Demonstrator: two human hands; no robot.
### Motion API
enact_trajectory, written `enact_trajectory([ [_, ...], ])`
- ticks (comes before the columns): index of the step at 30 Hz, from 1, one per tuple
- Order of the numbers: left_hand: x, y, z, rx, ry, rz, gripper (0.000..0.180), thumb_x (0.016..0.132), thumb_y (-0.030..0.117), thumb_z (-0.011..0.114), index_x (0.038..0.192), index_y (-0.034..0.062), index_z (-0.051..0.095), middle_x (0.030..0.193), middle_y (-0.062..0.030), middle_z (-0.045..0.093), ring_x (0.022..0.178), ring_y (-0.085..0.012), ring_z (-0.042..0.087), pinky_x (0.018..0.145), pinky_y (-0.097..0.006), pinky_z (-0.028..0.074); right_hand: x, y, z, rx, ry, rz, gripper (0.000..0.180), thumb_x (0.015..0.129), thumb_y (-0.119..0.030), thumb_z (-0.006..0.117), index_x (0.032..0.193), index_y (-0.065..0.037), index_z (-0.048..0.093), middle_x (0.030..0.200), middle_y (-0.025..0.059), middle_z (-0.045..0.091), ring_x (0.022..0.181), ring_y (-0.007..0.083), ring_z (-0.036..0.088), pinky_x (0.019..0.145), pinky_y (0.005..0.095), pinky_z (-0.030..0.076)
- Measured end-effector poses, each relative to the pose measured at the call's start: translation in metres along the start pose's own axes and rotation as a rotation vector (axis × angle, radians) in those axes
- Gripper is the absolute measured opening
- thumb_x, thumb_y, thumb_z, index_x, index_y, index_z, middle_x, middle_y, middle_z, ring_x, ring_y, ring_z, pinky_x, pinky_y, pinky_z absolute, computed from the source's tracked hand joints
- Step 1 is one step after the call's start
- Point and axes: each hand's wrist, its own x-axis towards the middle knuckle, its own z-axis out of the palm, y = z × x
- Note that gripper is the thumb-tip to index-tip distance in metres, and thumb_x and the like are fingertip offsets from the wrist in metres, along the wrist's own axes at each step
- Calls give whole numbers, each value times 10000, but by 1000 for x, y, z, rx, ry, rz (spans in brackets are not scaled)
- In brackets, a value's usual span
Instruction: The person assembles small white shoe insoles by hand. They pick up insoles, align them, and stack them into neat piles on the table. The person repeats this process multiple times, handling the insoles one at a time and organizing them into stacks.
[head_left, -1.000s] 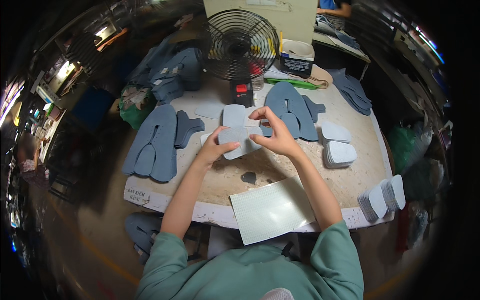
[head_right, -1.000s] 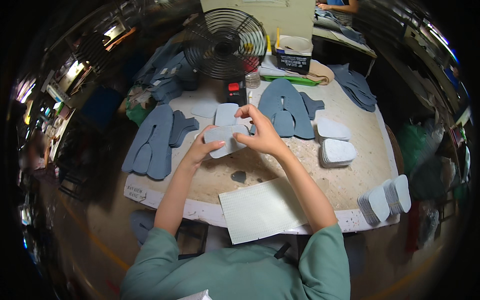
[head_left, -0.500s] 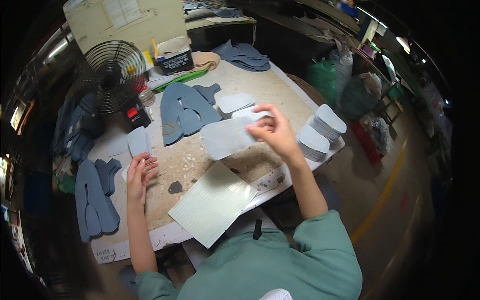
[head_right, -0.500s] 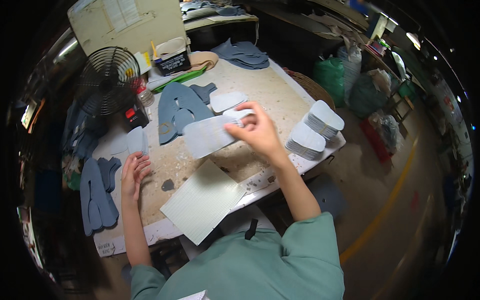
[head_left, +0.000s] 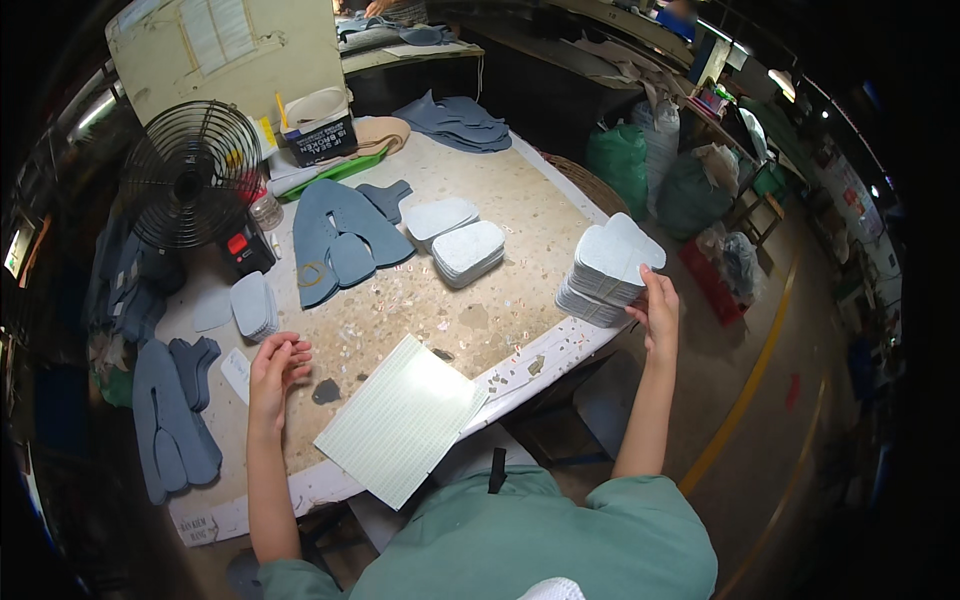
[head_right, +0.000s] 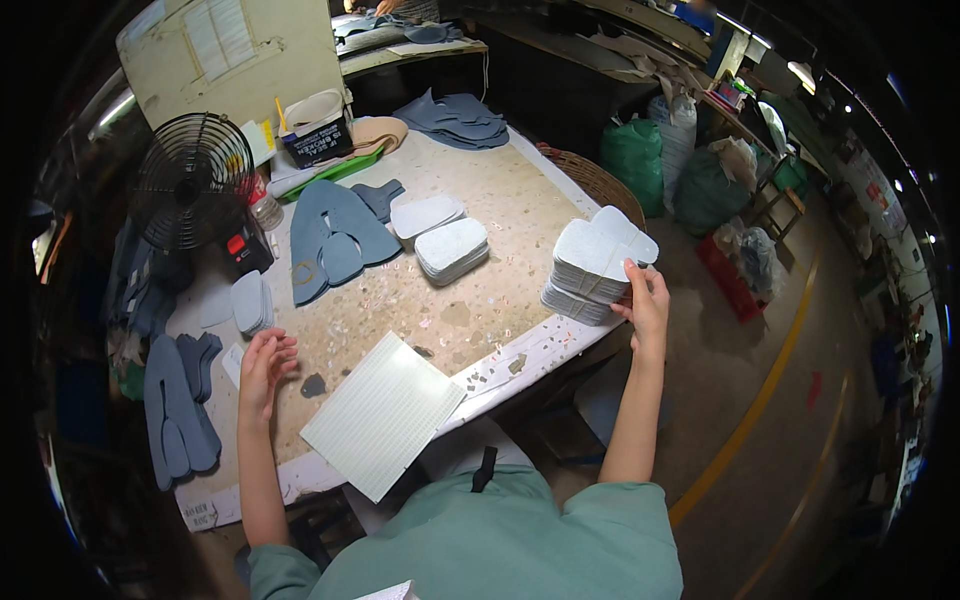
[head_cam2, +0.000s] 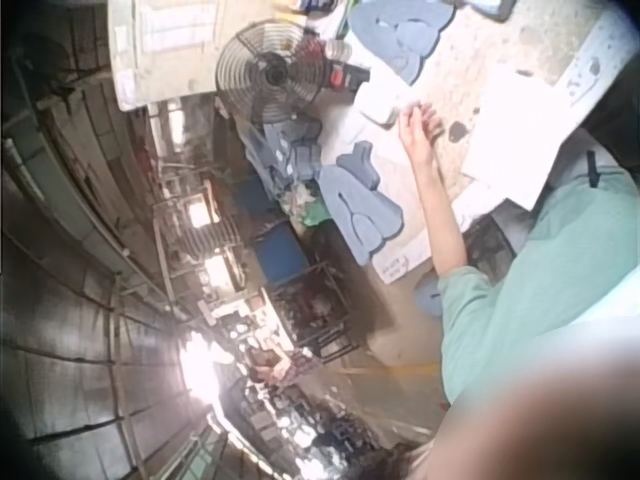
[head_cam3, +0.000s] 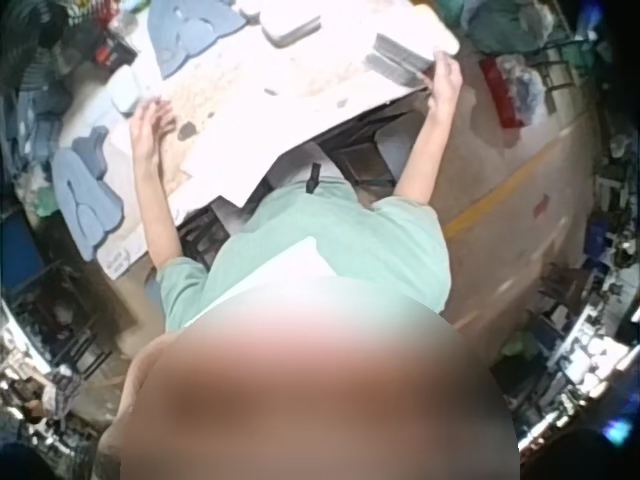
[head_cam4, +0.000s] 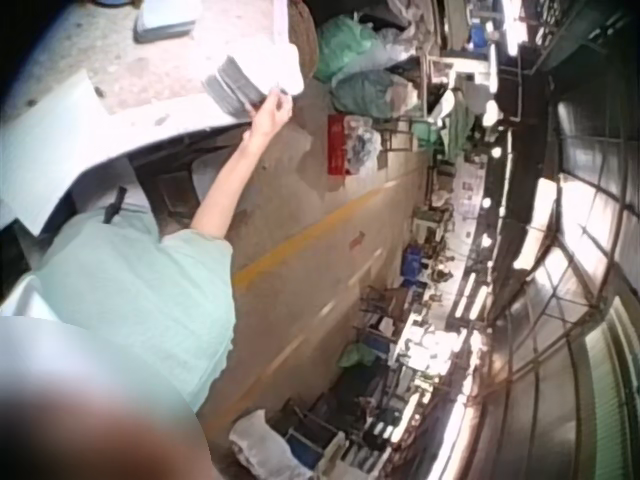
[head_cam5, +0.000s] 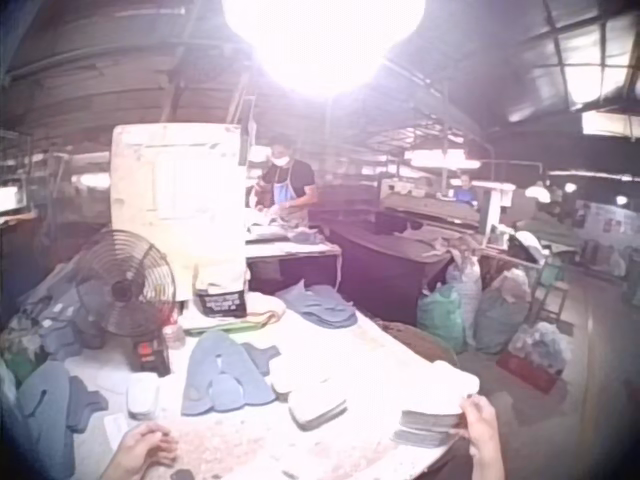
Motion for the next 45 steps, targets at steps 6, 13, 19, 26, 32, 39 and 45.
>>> enact_trajectory([
  [6, 0, -1, 0, 10, 0, 0, 214, 988, 203, 533, 1129, 48, 577, 1009, -65, 654, 877, -96, 625, 749, -218, 532, -4, -15, 0, -808, 272, -262, 329, 849, -379, 704, 843, -67, 599, 766, 56, 600, 630, 153, 601, 582, 280, 495],
  [13, 0, -2, -2, 43, 26, 20, 211, 987, 213, 542, 1121, 58, 590, 1001, -58, 661, 879, -87, 623, 751, -213, 524, -43, -41, 39, -596, 193, -796, 112, 864, -150, 686, 876, -44, 652, 747, 33, 618, 665, 120, 590, 561, 237, 442],
  [19, 4, -7, -6, 72, 35, 27, 203, 991, 215, 535, 1125, 73, 592, 1008, -47, 673, 863, -79, 637, 745, -206, 524, -27, -17, 141, -420, -421, -904, 256, 902, -239, 651, 1010, -12, 698, 872, 105, 660, 729, 175, 619, 592, 263, 486],
  [26, 2, -1, -7, 139, 61, 95, 210, 989, 219, 533, 1115, 64, 597, 1018, -60, 677, 853, -81, 631, 722, -208, 515, 50, 14, 213, -795, -634, -206, 522, 930, -443, 582, 1055, 56, 670, 903, 174, 661, 832, 282, 659, 714, 355, 560],
  [32, 1, 4, -6, 161, 74, 126, 219, 993, 230, 534, 1115, 60, 598, 1012, -52, 672, 871, -81, 613, 740, -205, 501, 21, 26, 205, -489, -868, 42, 538, 938, -486, 579, 1135, 11, 639, 902, 55, 631, 798, 148, 605, 640, 319, 574],
  [39, 3, 7, -13, 144, 140, 146, 207, 993, 219, 534, 1098, 59, 612, 1005, -46, 674, 861, -71, 602, 732, -201, 489, -49, 31, 243, -367, -990, 27, 500, 962, -442, 573, 1198, -4, 613, 926, 34, 606, 760, 93, 548, 690, 259, 553],
  [45, 8, 3, -22, 123, 173, 153, 202, 991, 223, 547, 1089, 64, 622, 997, -41, 683, 847, -57, 594, 730, -192, 482, -98, 23, 269, -253, -1278, 146, 430, 1010, -371, 516, 1264, -29, 572, 922, -12, 583, 804, 51, 558, 742, 212, 539],
])
